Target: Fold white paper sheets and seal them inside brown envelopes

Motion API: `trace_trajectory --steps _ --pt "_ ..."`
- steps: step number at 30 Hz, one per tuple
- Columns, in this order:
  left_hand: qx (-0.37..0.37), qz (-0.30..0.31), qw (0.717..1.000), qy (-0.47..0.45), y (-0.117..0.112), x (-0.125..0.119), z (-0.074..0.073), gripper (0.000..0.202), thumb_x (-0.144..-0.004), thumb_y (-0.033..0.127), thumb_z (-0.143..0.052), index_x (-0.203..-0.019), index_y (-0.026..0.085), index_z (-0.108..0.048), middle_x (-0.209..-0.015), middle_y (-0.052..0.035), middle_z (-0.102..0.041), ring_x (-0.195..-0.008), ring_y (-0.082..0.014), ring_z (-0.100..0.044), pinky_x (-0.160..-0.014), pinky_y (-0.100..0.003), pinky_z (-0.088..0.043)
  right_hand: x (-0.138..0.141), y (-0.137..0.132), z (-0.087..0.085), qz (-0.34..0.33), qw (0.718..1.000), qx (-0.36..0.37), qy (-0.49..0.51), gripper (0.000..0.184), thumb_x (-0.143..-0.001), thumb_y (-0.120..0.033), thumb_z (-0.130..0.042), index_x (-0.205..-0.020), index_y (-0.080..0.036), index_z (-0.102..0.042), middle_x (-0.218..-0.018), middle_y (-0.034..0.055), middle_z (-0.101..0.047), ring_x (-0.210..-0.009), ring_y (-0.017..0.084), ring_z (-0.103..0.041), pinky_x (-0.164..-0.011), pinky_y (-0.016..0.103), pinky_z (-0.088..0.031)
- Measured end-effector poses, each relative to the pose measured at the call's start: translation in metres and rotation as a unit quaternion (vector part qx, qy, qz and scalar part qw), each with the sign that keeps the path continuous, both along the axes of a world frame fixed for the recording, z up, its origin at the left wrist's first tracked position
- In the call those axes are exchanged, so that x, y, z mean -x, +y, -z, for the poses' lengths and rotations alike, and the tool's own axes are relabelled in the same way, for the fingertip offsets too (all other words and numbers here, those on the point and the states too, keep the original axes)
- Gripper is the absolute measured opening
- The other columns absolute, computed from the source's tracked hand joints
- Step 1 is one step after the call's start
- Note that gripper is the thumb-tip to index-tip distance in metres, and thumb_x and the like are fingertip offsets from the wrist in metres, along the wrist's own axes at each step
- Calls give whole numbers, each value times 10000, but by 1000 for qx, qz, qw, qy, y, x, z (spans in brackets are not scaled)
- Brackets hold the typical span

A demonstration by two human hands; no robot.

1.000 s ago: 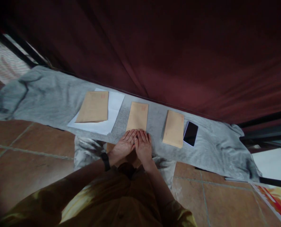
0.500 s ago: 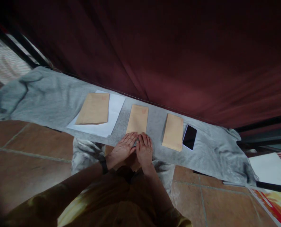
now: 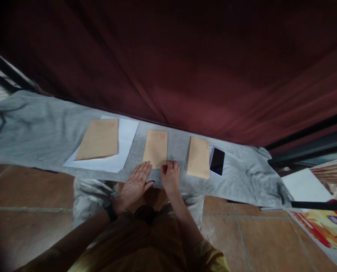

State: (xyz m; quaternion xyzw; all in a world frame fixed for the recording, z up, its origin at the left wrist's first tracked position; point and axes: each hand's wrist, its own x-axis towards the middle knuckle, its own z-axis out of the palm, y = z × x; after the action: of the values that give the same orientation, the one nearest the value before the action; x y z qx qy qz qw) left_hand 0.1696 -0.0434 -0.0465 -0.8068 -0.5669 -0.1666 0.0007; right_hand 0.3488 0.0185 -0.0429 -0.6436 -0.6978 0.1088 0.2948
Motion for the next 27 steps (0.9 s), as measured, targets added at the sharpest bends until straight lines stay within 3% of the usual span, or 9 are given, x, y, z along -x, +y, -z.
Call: trace_trajectory --steps 5,8,12,16,18,21,24,27 --pt "-14 3 1000 -3 1 1 1 661 -998 429 -467 -1538 58 -378 -1599 -197 -398 -1521 -286 -320 -1243 -489 -315 3 18 1 35 978 71 194 182 -851 -344 -592 -938 -203 -666 -897 79 -700 -863 243 -654 -820 378 -538" --pt "-16 -1 1000 -7 1 0 0 668 -995 432 -469 -1546 68 -368 -1599 -192 -402 -1519 -284 -324 -1243 -481 -316 5 18 1 19 927 153 343 219 -797 -410 -628 -929 -236 -645 -779 12 -703 -707 196 -659 -651 313 -538" --pt "-16 -1 999 -44 0 -1 -3 653 -1003 433 -448 -1561 107 -352 -1596 -184 -414 -1509 -286 -348 -1234 -493 -332 13 13 -3 6 840 241 487 274 -701 -475 -734 -820 -243 -650 -691 -6 -704 -605 178 -651 -536 281 -529" --pt "17 -48 976 -211 6 0 -6 634 -1021 430 -412 -1588 169 -299 -1621 -159 -387 -1506 -270 -357 -1206 -503 -374 18 9 -9 8 808 253 532 351 -658 -522 -784 -792 -220 -664 -689 16 -716 -598 177 -663 -553 295 -558" --pt "51 -122 931 -340 13 3 -7 624 -1012 454 -432 -1569 187 -343 -1601 -159 -423 -1474 -274 -416 -1178 -503 -410 17 7 -11 12 786 253 564 390 -632 -526 -817 -800 -208 -667 -690 22 -719 -611 178 -674 -574 301 -570" --pt "116 -218 815 -525 26 6 -14 645 -931 497 -586 -1486 191 -467 -1402 -157 -636 -1275 -278 -621 -1074 -480 -505 15 3 -16 16 761 244 600 425 -597 -521 -858 -795 -198 -665 -690 20 -722 -628 179 -688 -598 303 -578" --pt "186 -234 695 -654 34 7 -27 649 -761 502 -780 -1299 171 -628 -1072 -90 -772 -971 -223 -731 -899 -372 -580 15 -2 -19 7 748 245 616 429 -596 -519 -870 -795 -198 -666 -713 14 -734 -642 172 -697 -612 292 -583" --pt "266 -210 605 -720 37 3 -42 535 -612 447 -889 -1021 141 -729 -891 -66 -777 -763 -174 -718 -742 -287 -573 17 -6 -21 -1 743 250 620 431 -587 -522 -879 -761 -205 -646 -702 -1 -729 -633 162 -693 -604 276 -583"
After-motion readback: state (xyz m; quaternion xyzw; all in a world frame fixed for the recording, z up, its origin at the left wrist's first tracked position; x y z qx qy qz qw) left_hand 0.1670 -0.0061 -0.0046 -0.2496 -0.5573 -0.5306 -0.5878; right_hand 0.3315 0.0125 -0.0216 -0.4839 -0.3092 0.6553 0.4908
